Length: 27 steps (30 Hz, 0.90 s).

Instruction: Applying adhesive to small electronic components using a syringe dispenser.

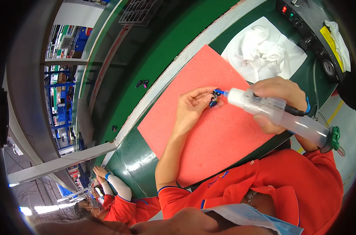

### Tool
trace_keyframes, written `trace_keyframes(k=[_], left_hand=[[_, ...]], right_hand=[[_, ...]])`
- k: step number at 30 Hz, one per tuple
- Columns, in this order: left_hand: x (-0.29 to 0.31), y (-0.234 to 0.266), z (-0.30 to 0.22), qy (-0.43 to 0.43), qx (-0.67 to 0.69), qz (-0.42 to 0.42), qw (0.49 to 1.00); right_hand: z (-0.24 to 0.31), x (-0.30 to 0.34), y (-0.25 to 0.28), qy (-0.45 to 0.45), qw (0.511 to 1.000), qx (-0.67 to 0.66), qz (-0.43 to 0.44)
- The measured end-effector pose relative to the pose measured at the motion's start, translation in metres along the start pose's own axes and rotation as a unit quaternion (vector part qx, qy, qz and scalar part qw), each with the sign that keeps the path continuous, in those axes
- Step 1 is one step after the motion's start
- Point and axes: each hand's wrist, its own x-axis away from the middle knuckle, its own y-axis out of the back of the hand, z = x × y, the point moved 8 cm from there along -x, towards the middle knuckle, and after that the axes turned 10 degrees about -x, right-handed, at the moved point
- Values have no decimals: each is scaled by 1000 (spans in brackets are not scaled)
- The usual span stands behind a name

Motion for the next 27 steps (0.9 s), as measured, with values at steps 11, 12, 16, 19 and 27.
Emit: trace_keyframes(k=[11, 12, 16, 19, 27], left_hand=[[2, 1, 2, 13, -46, -13, 999], [2, 1, 2, 14, -44, -13, 999], [2, 0, 2, 11, -47, -13, 999], [2, -1, 2, 9, -47, -16, 999], [2, 1, 2, 5, -43, -22, 999]], right_hand=[[-1, -8, -17, -11, 999, 33, 17], [-2, -8, -17, -18, 999, 29, 20], [-2, -8, -18, -22, 998, 54, 28], [0, -9, -19, -17, 998, 57, 28], [-4, -5, -20, -25, 998, 46, 24]])
